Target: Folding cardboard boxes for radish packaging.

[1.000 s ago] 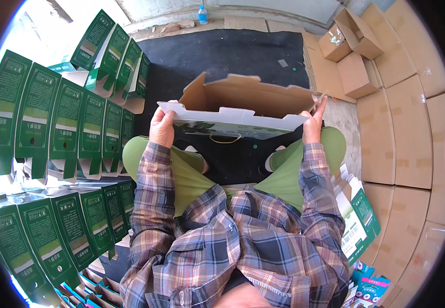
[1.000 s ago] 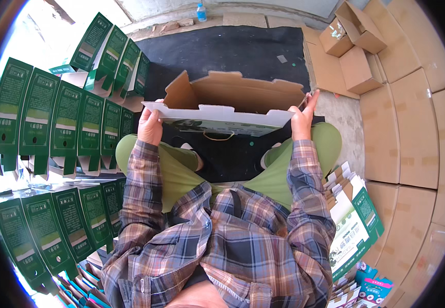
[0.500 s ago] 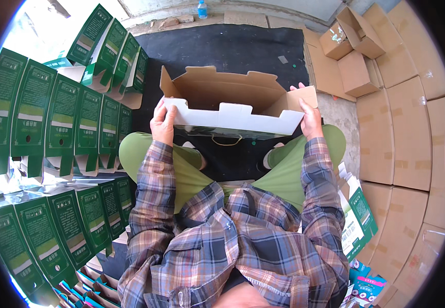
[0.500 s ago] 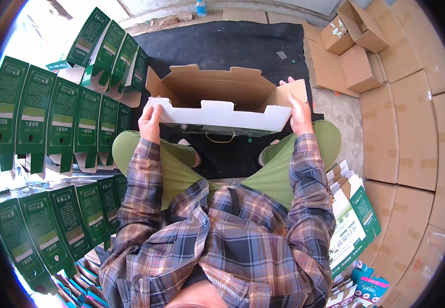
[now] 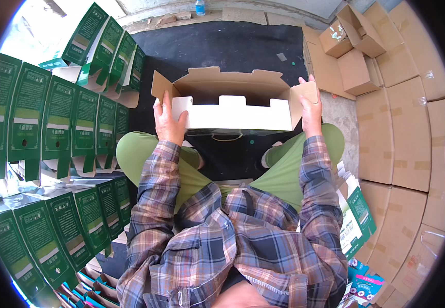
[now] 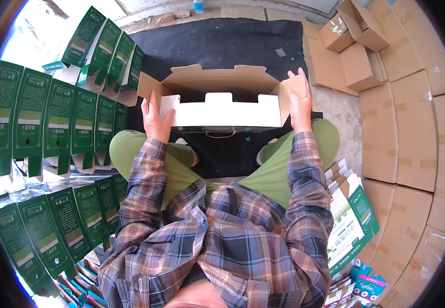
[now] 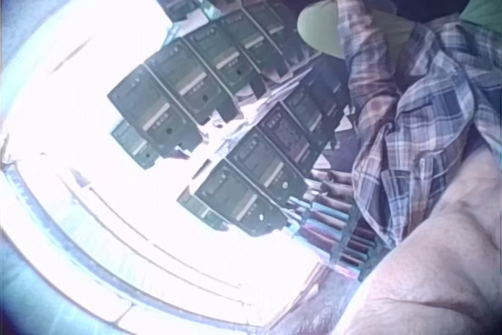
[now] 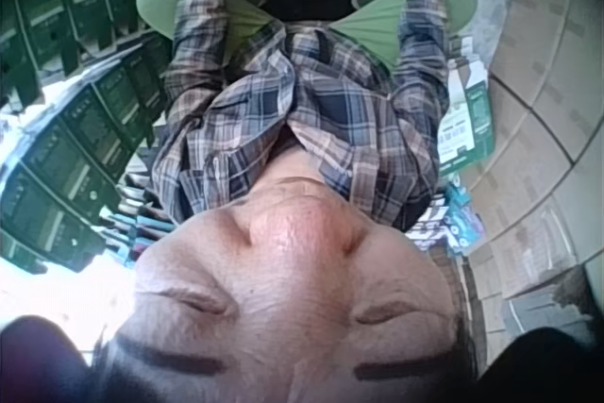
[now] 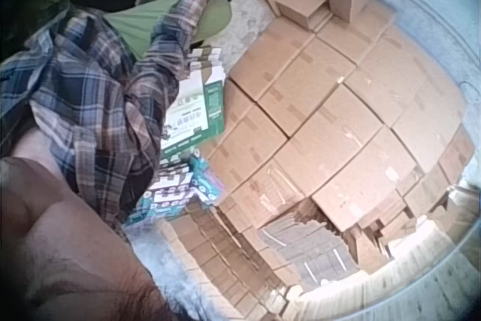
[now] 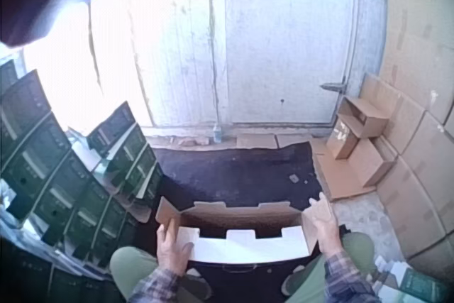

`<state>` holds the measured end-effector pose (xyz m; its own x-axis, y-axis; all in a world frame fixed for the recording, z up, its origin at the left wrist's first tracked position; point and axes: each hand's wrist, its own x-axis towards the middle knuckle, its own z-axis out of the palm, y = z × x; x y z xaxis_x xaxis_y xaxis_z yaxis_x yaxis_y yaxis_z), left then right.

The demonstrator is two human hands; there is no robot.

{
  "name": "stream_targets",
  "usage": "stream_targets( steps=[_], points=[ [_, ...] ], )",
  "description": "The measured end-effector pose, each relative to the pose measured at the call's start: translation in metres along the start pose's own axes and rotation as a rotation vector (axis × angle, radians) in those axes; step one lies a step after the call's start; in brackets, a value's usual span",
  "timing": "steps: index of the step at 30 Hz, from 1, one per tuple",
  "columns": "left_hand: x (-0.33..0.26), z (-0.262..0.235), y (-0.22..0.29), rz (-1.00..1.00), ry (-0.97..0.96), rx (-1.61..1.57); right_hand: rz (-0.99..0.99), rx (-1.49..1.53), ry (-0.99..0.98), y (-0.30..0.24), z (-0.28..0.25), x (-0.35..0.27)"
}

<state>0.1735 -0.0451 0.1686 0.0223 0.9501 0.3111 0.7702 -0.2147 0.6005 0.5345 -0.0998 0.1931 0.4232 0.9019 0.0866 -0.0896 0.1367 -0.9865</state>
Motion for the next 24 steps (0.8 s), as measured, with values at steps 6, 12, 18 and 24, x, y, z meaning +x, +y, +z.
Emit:
stream_targets(
  steps=[6, 12, 18, 24],
  points=[
    [0.003, 0.000, 0.006, 0.039, 0.005, 0.004, -0.479, -0.633, -0.095, -0.010, 0.016, -0.007],
    [0.001, -0.001, 0.007, 0.069, 0.001, 0.022, -0.543, -1.124, -0.179, -0.016, 0.046, -0.014],
    [0.004, -0.001, 0.007, 0.425, 0.001, 0.151, -0.543, -1.128, -0.163, -0.009, 0.046, -0.013],
    [0.008, 0.006, -0.004, 0.518, -0.072, 0.046, -0.234, -0.710, -0.285, 0.008, 0.007, 0.003]
  ],
)
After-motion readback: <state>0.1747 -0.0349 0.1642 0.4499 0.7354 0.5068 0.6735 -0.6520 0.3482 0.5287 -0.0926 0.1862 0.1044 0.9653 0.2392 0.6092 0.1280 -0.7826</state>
